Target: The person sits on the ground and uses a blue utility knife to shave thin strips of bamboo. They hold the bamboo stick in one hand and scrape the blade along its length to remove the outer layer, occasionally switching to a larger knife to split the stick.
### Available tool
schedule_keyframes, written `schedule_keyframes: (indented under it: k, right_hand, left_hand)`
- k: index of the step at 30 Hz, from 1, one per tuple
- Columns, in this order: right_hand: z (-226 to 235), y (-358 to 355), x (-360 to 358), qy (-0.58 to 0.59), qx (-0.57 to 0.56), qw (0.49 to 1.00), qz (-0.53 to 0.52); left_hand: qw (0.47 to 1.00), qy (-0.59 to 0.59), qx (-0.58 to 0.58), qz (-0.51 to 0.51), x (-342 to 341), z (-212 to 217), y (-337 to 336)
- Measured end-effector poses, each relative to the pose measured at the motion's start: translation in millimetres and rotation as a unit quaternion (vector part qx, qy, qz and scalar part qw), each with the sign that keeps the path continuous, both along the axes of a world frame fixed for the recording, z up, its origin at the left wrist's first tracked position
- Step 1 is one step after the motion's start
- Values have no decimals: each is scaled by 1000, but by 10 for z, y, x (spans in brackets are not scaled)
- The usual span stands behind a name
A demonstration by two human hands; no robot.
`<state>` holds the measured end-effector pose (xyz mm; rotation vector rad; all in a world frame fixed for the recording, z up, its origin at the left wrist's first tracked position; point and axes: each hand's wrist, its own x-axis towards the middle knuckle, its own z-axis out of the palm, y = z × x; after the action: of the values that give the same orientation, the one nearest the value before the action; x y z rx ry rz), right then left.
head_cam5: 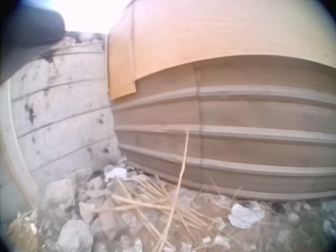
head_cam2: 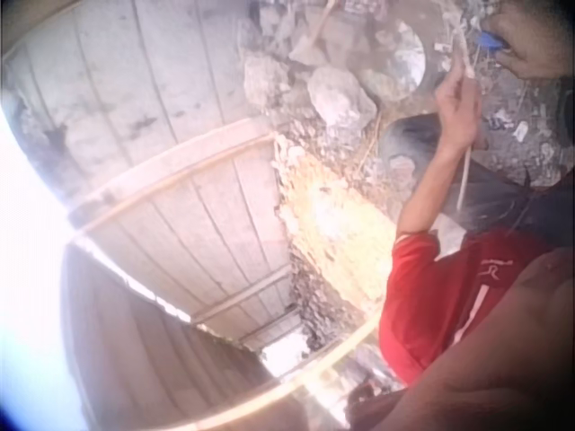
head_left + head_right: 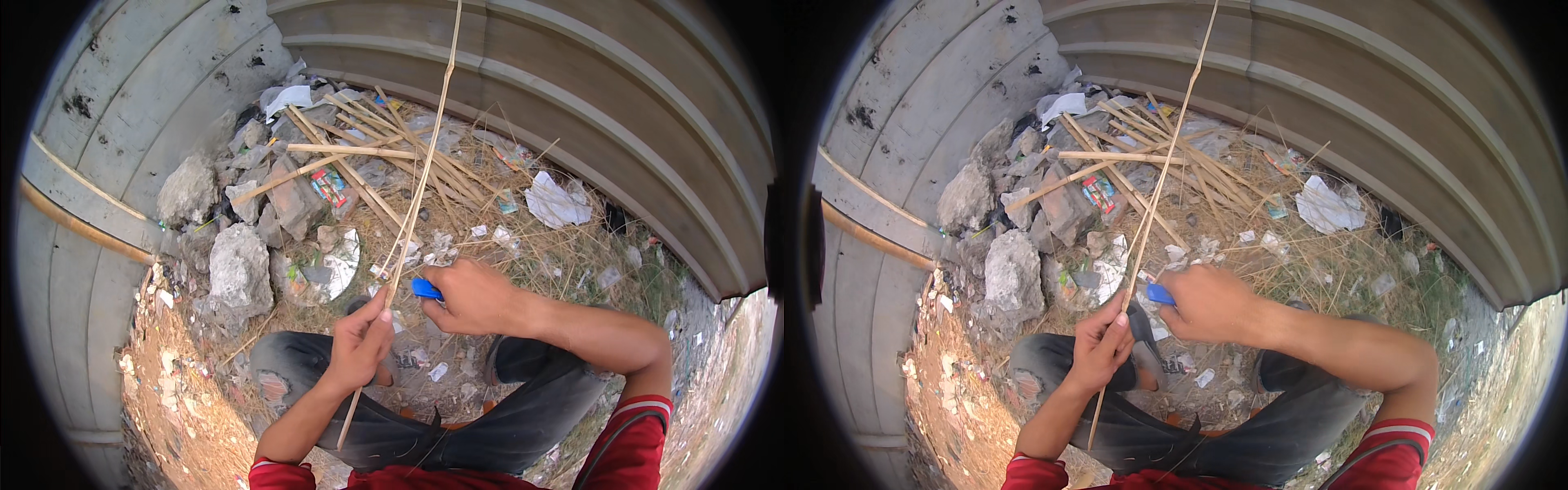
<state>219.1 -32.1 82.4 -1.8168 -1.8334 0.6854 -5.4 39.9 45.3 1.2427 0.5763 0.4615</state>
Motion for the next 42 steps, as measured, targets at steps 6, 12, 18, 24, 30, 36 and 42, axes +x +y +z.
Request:
schedule_keyframes:
  k: [6, 12, 18, 24, 30, 36, 42]
  right_hand:
    - [-183, 91, 160, -55, 66, 995, -57]
    - [-163, 120, 172, -133, -9, 988, -74]
    - [-220, 331, 423, -148, 49, 976, -150]
    - [-125, 447, 1828, -139, 73, 903, -399]
    - [-556, -203, 2533, -173, 73, 848, -495]
    - [-276, -138, 2031, -10, 159, 880, -447]
    - [80, -2, 1264, -33, 22, 955, -292]
  left_hand:
    - [999, 24, 38, -3, -18, -11, -80]
    - [996, 67, 61, -2, -39, -21, -128]
    - [995, 61, 84, 6, 40, 45, -62]
    - [981, 90, 144, -95, -198, -148, -265]
    - [966, 117, 183, -138, -229, -178, -261]
    - [983, 114, 134, -59, -197, -160, -224]
    - [994, 54, 95, -29, -46, -116, -168]
